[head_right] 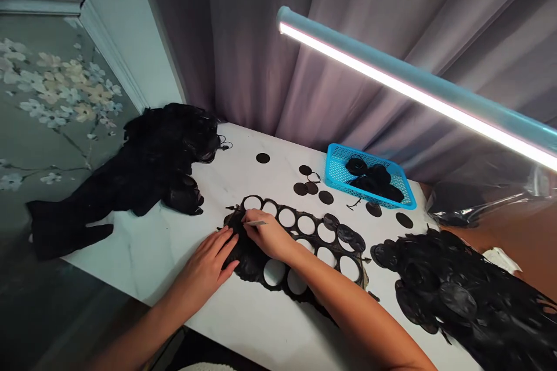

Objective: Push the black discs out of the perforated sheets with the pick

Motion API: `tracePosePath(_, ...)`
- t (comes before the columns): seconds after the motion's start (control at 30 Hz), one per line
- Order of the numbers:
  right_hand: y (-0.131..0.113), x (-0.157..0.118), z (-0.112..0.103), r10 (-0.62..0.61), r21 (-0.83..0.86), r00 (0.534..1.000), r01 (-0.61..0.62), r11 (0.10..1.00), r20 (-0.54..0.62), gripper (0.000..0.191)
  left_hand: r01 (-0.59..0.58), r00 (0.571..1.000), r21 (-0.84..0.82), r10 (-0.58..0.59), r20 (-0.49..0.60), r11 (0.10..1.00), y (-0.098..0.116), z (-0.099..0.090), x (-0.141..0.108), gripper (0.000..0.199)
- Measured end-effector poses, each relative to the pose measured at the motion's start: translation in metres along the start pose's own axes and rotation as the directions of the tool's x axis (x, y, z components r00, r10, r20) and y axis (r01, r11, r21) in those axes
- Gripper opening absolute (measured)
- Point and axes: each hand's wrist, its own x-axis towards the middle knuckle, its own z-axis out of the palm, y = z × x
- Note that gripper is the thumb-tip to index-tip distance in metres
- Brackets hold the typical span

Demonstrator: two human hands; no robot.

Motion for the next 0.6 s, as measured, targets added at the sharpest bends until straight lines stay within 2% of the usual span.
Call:
tracePosePath(0.2,0.0046,-0.0007,-0.0006,0.029,0.161,0.999,-0.034,0.986,0.029,0.014,-0.006,1.0,0.007,0.006,-0.01,1.0,-0.001,0.0029,-0.0073,0.04)
tracePosePath(0.6,0.0008,0.0002,0.0035,0.051,0.133,0.998,-0.056,0.99,0.043,0.015,-0.019,0.998,0.012,0.02,-0.056,1.0,0.0004,0.0034,-0.0077,0.038)
